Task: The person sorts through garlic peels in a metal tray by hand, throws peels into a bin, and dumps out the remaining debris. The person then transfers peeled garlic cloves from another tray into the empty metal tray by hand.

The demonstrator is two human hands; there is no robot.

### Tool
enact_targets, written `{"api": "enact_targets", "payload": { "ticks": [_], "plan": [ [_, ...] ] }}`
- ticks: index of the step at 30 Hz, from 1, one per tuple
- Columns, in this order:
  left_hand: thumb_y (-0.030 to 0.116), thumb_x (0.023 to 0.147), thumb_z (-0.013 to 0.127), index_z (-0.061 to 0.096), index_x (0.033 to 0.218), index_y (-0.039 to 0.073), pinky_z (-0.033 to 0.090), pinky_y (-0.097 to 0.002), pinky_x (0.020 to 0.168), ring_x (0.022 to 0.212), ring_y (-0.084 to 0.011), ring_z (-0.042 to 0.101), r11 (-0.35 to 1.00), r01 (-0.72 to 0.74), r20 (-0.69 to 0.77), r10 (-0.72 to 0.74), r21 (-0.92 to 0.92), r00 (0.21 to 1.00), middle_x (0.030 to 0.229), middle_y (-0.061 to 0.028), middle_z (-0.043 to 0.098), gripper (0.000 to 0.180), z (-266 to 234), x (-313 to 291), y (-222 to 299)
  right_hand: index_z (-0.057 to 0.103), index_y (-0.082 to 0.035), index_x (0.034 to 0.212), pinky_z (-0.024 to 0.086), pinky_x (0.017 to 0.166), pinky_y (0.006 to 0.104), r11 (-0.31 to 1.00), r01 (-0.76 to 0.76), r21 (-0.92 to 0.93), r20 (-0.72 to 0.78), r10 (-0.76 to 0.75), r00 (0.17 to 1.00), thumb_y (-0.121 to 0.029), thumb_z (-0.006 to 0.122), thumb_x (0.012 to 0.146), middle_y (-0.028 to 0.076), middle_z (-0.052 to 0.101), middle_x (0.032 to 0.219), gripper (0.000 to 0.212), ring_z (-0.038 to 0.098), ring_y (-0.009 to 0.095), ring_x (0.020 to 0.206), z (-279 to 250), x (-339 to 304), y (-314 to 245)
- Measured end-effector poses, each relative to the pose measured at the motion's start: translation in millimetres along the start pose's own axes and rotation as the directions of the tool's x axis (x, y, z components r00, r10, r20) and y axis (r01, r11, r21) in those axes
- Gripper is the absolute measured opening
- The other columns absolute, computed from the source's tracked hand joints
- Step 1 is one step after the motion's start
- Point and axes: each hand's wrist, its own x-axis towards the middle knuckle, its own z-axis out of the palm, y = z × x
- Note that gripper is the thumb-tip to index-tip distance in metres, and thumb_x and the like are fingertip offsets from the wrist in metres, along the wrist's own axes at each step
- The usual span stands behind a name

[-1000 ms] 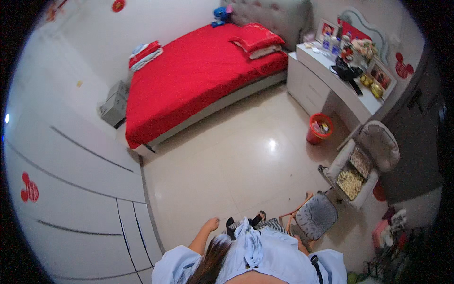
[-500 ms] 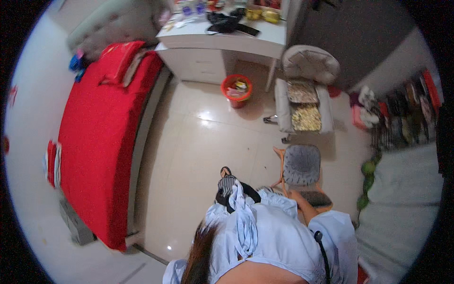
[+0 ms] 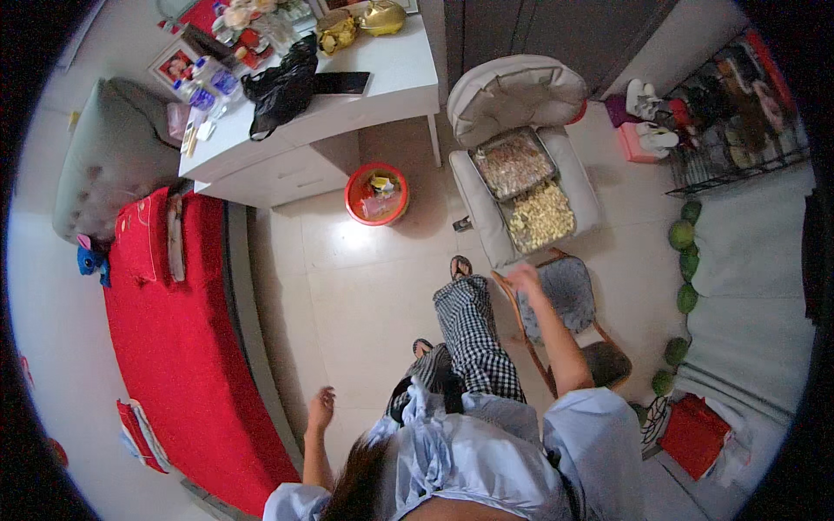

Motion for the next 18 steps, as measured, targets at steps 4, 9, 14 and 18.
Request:
{"api": "enact_targets", "payload": {
  "ticks": [4, 9, 14, 18],
  "plan": [
    [0.003, 0.078, 0.036, 0.046, 0.095, 0.000, 0.041, -0.0296, 0.060, 0.067, -0.0196, 0.052, 0.917, 0.389, 0.286, -0.351, -0.089, 0.892, 0.074, -0.0122, 0.054, 0.019, 6.0, -13.9, 4.1, 0.034, -0.003, 0.112, 0.040, 0.081, 0.0364, 0.998, -0.043, 0.041, -0.168, 0.049, 0.985, -0.011, 0.047, 0.074, 0.015, 0.043, 0.103, 0.041, 0.045, 0.024, 0.091, 70.8, 79.3, -79.2],
    [0.004, 0.076, 0.037, 0.046, 0.095, 0.003, 0.044, -0.0294, 0.060, 0.066, -0.0193, 0.055, 0.926, 0.372, 0.328, -0.333, -0.066, 0.884, 0.074, -0.0110, 0.056, 0.021, -0.6, -25.6, 37.6, 0.028, 0.001, 0.116, 0.039, 0.083, 0.0389, 0.963, -0.167, 0.213, -0.286, 0.224, 0.932, -0.017, 0.045, 0.080, 0.017, 0.033, 0.115, 0.043, 0.035, 0.029, 0.105, 99.9, 156.9, -90.2],
    [0.011, 0.079, 0.035, 0.046, 0.096, 0.003, 0.043, -0.0303, 0.058, 0.064, -0.0222, 0.055, 0.933, 0.352, 0.335, -0.354, 0.070, 0.873, 0.072, -0.0140, 0.056, 0.022, -23.0, -15.3, 60.7, 0.022, -0.002, 0.119, 0.046, 0.073, 0.0423, 0.970, -0.235, 0.060, -0.405, 0.239, 0.883, -0.007, 0.048, 0.077, 0.017, 0.031, 0.116, 0.050, 0.036, 0.031, 0.104, 114.7, 175.7, -102.8],
    [0.014, 0.081, 0.034, 0.048, 0.094, 0.002, 0.043, -0.0294, 0.059, 0.065, -0.0210, 0.054, 0.882, 0.415, 0.259, -0.464, 0.223, 0.847, 0.071, -0.0127, 0.056, 0.022, -37.0, 38.3, 120.7, 0.018, -0.004, 0.121, 0.044, 0.075, 0.0426, 0.984, -0.164, 0.075, -0.346, 0.180, 0.921, -0.006, 0.047, 0.077, 0.017, 0.028, 0.120, 0.053, 0.034, 0.032, 0.106, 88.3, 185.3, -80.2]
  ]
}}
